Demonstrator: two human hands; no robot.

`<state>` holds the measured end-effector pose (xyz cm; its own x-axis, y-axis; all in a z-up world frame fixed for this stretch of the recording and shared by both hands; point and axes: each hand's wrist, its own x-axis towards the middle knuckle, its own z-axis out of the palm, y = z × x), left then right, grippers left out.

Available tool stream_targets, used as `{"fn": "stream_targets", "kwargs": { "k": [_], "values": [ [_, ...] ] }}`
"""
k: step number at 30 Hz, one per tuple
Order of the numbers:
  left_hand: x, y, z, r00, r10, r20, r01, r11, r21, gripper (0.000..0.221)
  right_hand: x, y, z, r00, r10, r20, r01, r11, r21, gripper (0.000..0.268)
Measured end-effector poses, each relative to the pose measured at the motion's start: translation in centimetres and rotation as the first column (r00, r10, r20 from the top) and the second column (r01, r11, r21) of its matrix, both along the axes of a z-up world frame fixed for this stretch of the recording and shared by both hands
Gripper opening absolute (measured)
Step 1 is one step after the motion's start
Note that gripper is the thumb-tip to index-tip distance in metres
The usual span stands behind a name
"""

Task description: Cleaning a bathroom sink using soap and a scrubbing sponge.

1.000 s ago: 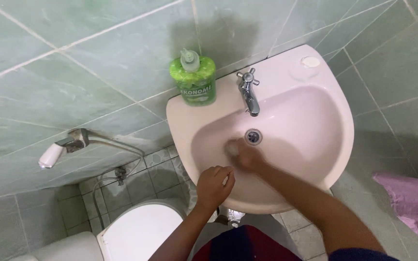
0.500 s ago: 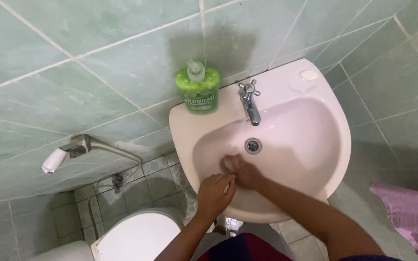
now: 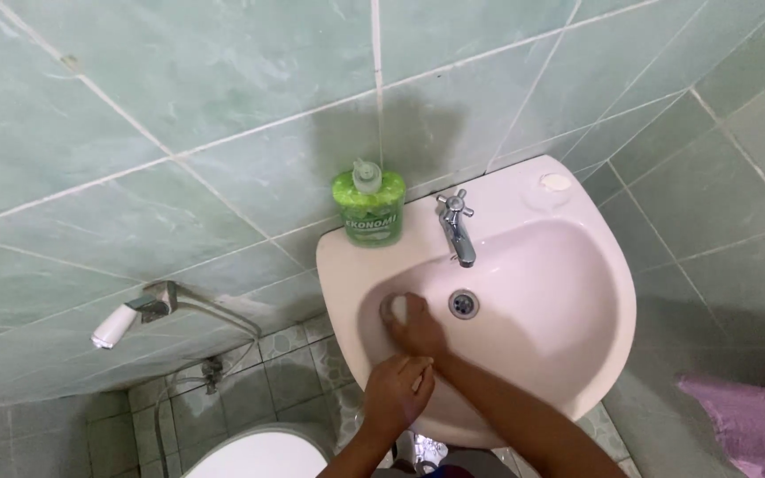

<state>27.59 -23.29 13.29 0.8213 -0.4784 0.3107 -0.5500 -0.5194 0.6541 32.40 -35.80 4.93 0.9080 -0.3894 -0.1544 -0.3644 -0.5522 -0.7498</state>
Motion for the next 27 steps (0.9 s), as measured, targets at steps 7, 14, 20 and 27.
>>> {"fn": "stream_targets", "kwargs": {
  "k": [7, 14, 20, 27],
  "values": [
    [-0.2, 0.3, -0.5, 0.999, 0.004, -0.04, -0.004, 1.0, 0.003, 0.01, -1.1, -20.4, 2.0, 0.923, 0.031, -0.383, -0.242, 0.82, -0.519, 0.045],
    [-0.2, 0.5, -1.1, 0.988, -0.024, -0.151, 0.04, 0.994, 0.104, 0.016, -6.7, -22.5, -3.0, 0.735, 0.244, -0.633, -0.588, 0.694, -0.415, 0.057],
    [-0.6, 0.5, -1.5, 0.997, 0.024, -0.07, -0.018, 0.997, 0.081, 0.02, -5.7, -7.2, -4.2, 0.72, 0.455, -0.524, -0.524, 0.852, 0.021, 0.087],
    [-0.7, -0.1, -3.0, 0.983, 0.132, -0.131, -0.12, 0.988, 0.094, 0.018, 2.8, -5.4, -0.7, 0.648, 0.71, 0.275, -0.474, 0.659, -0.584, 0.044]
  ]
}}
